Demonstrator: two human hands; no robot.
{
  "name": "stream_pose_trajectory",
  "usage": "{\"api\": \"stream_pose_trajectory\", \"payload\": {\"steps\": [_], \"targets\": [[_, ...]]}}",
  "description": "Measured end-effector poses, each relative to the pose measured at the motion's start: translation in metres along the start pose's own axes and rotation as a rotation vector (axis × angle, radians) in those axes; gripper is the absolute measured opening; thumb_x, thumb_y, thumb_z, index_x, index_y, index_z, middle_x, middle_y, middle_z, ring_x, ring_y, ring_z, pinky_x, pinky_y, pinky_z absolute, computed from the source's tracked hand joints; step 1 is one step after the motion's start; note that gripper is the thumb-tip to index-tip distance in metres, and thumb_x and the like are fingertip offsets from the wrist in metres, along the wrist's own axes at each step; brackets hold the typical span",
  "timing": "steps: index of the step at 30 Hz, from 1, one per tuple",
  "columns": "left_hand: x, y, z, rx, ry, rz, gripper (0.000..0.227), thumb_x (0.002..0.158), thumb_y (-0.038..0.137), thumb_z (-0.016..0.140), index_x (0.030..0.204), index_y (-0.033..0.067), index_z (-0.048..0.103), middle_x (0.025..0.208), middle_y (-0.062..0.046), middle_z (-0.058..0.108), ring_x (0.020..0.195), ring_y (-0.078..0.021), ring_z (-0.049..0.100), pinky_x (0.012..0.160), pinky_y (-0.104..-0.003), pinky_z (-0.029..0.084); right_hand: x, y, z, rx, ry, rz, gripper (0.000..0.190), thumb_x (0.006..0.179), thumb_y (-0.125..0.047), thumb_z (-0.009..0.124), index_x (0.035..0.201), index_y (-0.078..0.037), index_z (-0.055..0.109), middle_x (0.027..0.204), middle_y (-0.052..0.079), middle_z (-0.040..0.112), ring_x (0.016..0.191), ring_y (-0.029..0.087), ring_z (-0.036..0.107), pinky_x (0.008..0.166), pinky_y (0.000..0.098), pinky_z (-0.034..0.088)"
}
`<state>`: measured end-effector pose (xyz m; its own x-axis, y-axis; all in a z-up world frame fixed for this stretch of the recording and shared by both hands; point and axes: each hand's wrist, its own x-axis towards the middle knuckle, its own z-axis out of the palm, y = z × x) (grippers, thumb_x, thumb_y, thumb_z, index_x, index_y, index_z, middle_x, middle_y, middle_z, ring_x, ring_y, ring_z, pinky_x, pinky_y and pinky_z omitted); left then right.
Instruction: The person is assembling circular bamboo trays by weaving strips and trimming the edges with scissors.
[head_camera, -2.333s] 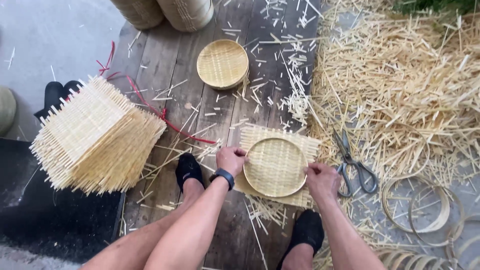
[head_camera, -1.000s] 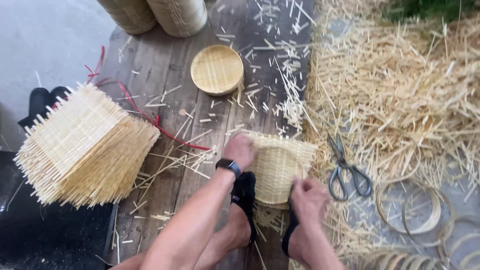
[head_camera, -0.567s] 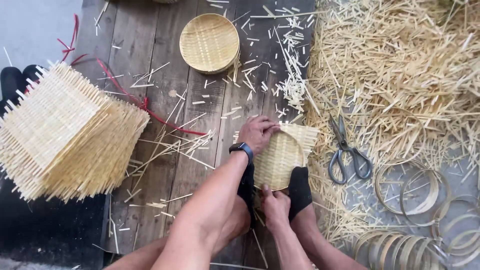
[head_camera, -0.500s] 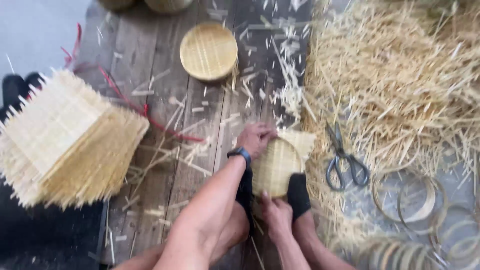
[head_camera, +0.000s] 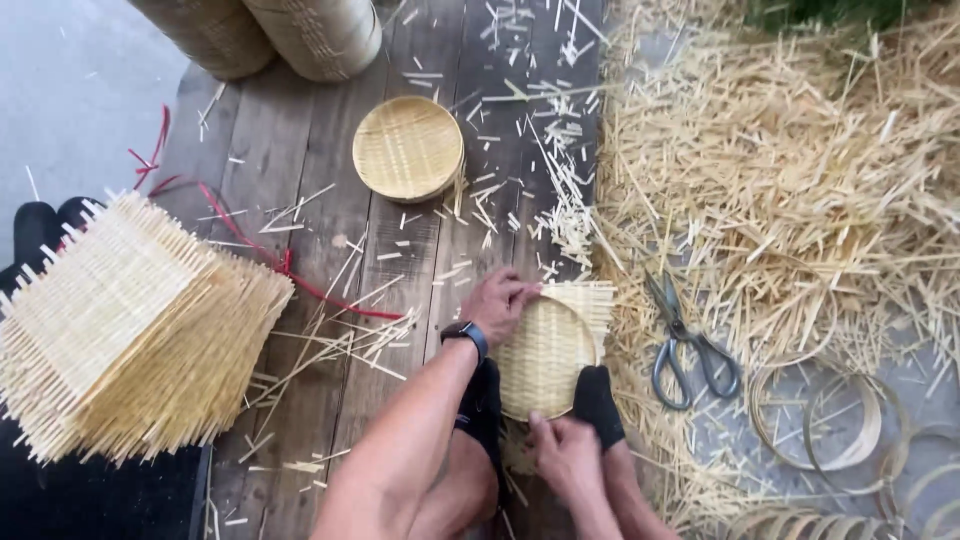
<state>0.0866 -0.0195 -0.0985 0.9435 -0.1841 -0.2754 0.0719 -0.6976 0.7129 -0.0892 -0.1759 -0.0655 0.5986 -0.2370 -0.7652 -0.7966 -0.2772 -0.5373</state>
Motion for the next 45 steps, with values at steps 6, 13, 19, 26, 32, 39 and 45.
{"api": "stream_pose_trajectory", "payload": {"steps": [6,13,19,26,32,39,45], "targets": [[0.002,-0.023,0.015,0.07,0.097,0.224,0.029,0.105,0.04,0.057,0.105,0.0169,0.075,0.109,-0.007,0.067,0.106,-0.029,0.063,0.091,-0.042,0.053,0.063,-0.1,-0.034,-0.343,0.487,-1.158,0.02,0.091,-0.021,0.071,0.104,-0.006,0.074,0.098,0.009,0.071,0.087,0.026,0.066,0.076,0.0377,0.052],[0.02,-0.026,0.014,-0.286,-0.055,-0.067,0.028,0.096,0.038,0.065,0.1,0.0152,0.081,0.088,-0.006,0.079,0.075,-0.0172,0.072,0.07,-0.036,0.058,0.153,-0.092,-0.027,-0.176,0.136,-0.842,0.014,0.093,-0.02,0.072,0.093,-0.007,0.077,0.074,0.012,0.072,0.061,0.021,0.065,0.059,0.0359,0.052],[0.033,-0.042,0.021,-0.474,-0.12,-0.254,0.032,0.092,0.041,0.076,0.088,0.0099,0.083,0.077,-0.009,0.075,0.064,-0.0118,0.058,0.06,-0.034,0.048,0.167,-0.086,-0.034,-0.18,0.027,-0.564,0.033,0.096,-0.036,0.073,0.091,-0.005,0.08,0.069,0.015,0.068,0.056,0.02,0.056,0.058,0.0388,0.046],[0.027,-0.088,0.062,-0.28,-0.096,-0.201,0.043,0.085,0.053,0.077,0.094,0.012,0.082,0.089,-0.008,0.08,0.081,-0.0144,0.072,0.077,-0.034,0.057,0.114,-0.092,-0.117,-0.327,0.307,-0.56,0.031,0.103,-0.039,0.059,0.112,-0.018,0.081,0.093,0.015,0.076,0.083,0.024,0.073,0.079,0.0372,0.057],[-0.032,0.049,-0.043,-0.28,-0.063,0.183,0.055,0.072,0.044,0.089,0.115,0.0119,0.078,0.111,-0.012,0.078,0.098,-0.0219,0.074,0.089,-0.037,0.059,-0.014,-0.119,-0.286,-0.928,0.29,-0.471,0.048,0.101,-0.048,0.053,0.092,-0.007,0.075,0.089,0.015,0.071,0.079,0.027,0.07,0.08,0.0466,0.056],[-0.119,0.059,-0.021,0.23,0.18,0.791,0.024,0.073,0.005,0.072,0.094,0.013,0.066,0.118,-0.01,0.06,0.118,-0.0298,0.057,0.103,-0.042,0.051,0.077,0.042,-0.268,-0.768,0.056,-0.241,0.04,0.091,-0.043,0.066,0.114,-0.014,0.079,0.097,0.01,0.082,0.089,0.023,0.074,0.087,0.0412,0.063],[-0.136,0.014,0.01,0.498,0.0,0.519,0.041,0.067,0.008,0.072,0.106,0.0125,0.061,0.127,-0.017,0.048,0.129,-0.0373,0.043,0.11,-0.053,0.04,0.169,0.1,-0.204,-0.851,0.441,-0.623,0.07,0.08,-0.046,0.078,0.127,0.002,0.06,0.116,0.027,0.066,0.107,0.042,0.064,0.094,0.0502,0.051]]}}
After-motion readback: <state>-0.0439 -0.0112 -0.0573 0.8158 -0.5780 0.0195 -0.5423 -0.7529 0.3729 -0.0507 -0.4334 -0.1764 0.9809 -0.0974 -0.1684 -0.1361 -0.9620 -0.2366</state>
